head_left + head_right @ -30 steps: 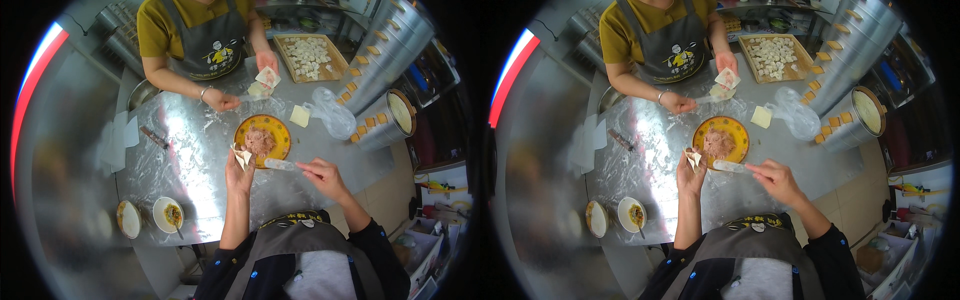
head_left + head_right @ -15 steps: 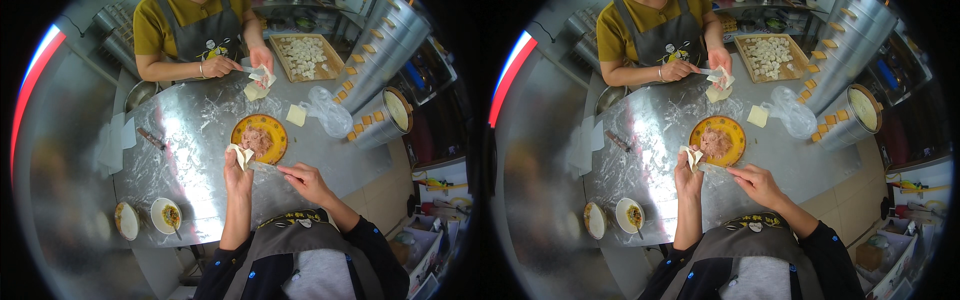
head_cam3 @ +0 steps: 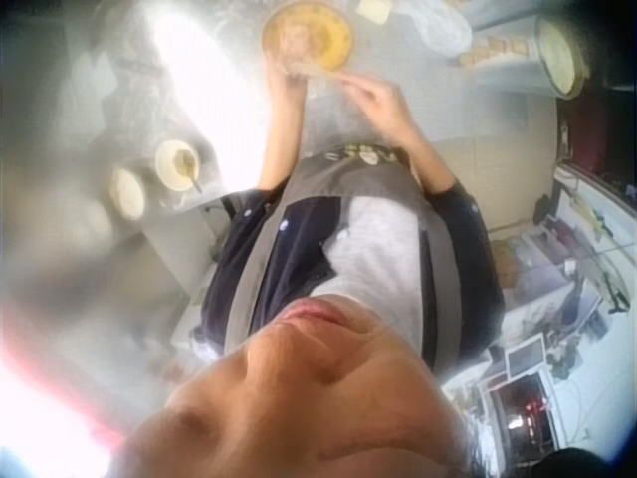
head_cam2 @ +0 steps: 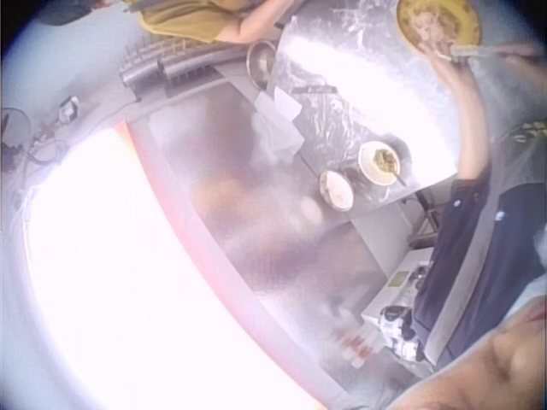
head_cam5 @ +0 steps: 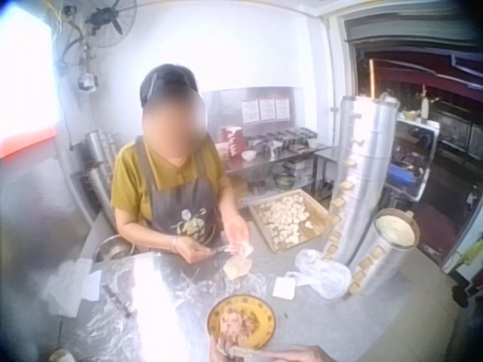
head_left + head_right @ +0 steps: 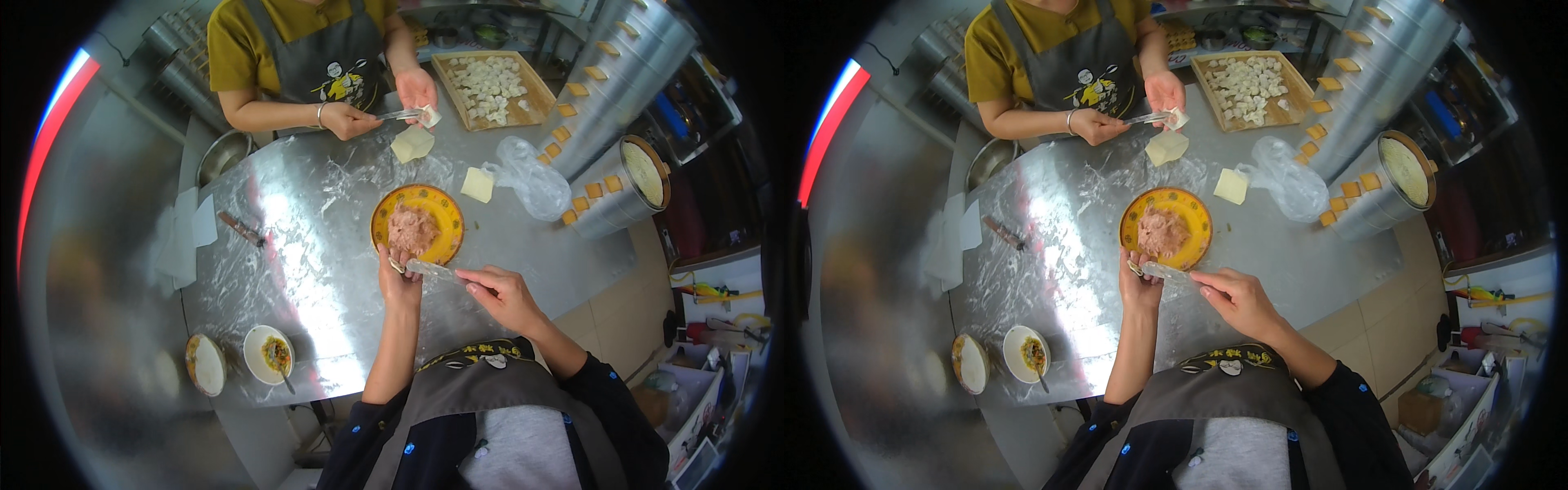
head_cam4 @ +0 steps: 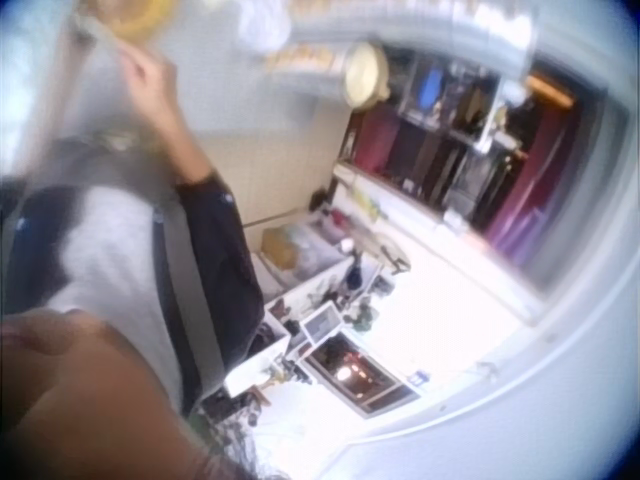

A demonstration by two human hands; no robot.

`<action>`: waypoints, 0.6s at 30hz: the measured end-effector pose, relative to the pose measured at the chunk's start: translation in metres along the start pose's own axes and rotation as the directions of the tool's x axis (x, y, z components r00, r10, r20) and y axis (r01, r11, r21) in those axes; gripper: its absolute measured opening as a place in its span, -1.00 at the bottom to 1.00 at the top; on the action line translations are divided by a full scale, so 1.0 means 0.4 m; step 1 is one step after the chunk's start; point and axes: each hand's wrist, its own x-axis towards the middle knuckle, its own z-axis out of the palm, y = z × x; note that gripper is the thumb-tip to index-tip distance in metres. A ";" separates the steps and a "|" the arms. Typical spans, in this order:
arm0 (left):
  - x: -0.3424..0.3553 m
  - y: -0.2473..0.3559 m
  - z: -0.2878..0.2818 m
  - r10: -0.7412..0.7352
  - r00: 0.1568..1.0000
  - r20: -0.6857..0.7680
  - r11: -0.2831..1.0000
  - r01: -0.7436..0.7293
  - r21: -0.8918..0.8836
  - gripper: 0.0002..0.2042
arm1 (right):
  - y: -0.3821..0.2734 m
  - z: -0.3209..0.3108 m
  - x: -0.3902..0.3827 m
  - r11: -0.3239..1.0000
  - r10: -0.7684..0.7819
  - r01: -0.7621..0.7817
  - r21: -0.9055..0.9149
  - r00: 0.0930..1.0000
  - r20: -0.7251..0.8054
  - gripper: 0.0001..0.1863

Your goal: The person fills square dumpling wrappers with a meat mixture using a small spatula and folds them into dumplings. They place the finished dumplings onto a wooden tray while another person works alongside them.

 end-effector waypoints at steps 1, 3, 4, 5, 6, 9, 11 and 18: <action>0.004 0.001 0.002 -0.018 0.999 -0.031 0.998 0.016 -0.060 -0.63 | -0.004 -0.008 -0.003 0.999 -0.012 0.013 -0.030 0.999 0.030 -0.71; 0.011 0.004 0.021 -0.061 0.994 -0.087 0.983 0.045 -0.180 -0.59 | -0.001 -0.005 -0.008 0.999 -0.019 0.022 -0.044 0.998 0.064 -0.72; 0.010 0.005 0.021 -0.057 0.997 -0.056 0.985 0.047 -0.165 -0.59 | 0.007 0.006 -0.014 0.999 -0.015 0.017 -0.027 0.998 0.067 -0.72; 0.009 0.008 0.020 -0.054 0.998 -0.024 0.988 0.050 -0.149 -0.60 | 0.011 0.013 -0.017 1.000 -0.011 0.012 -0.011 0.997 0.071 -0.72; 0.007 0.011 0.018 -0.050 0.999 0.006 0.990 0.050 -0.135 -0.60 | 0.008 0.016 -0.015 1.000 -0.004 0.005 -0.019 0.997 0.071 -0.73; -0.004 0.006 0.031 0.026 0.998 -0.057 1.000 -0.027 -0.014 -0.62 | 0.003 0.027 -0.010 0.999 0.008 -0.006 -0.039 0.999 0.049 -0.73; 0.001 -0.001 0.004 0.034 0.999 0.010 0.999 -0.033 -0.022 -0.67 | 0.015 0.041 -0.014 0.999 0.000 0.000 -0.045 1.000 0.004 -0.72; 0.016 -0.057 0.000 0.207 0.971 -0.123 0.972 -0.190 0.142 -0.73 | 0.013 0.052 -0.025 0.992 0.042 -0.047 -0.118 0.998 -0.039 -0.72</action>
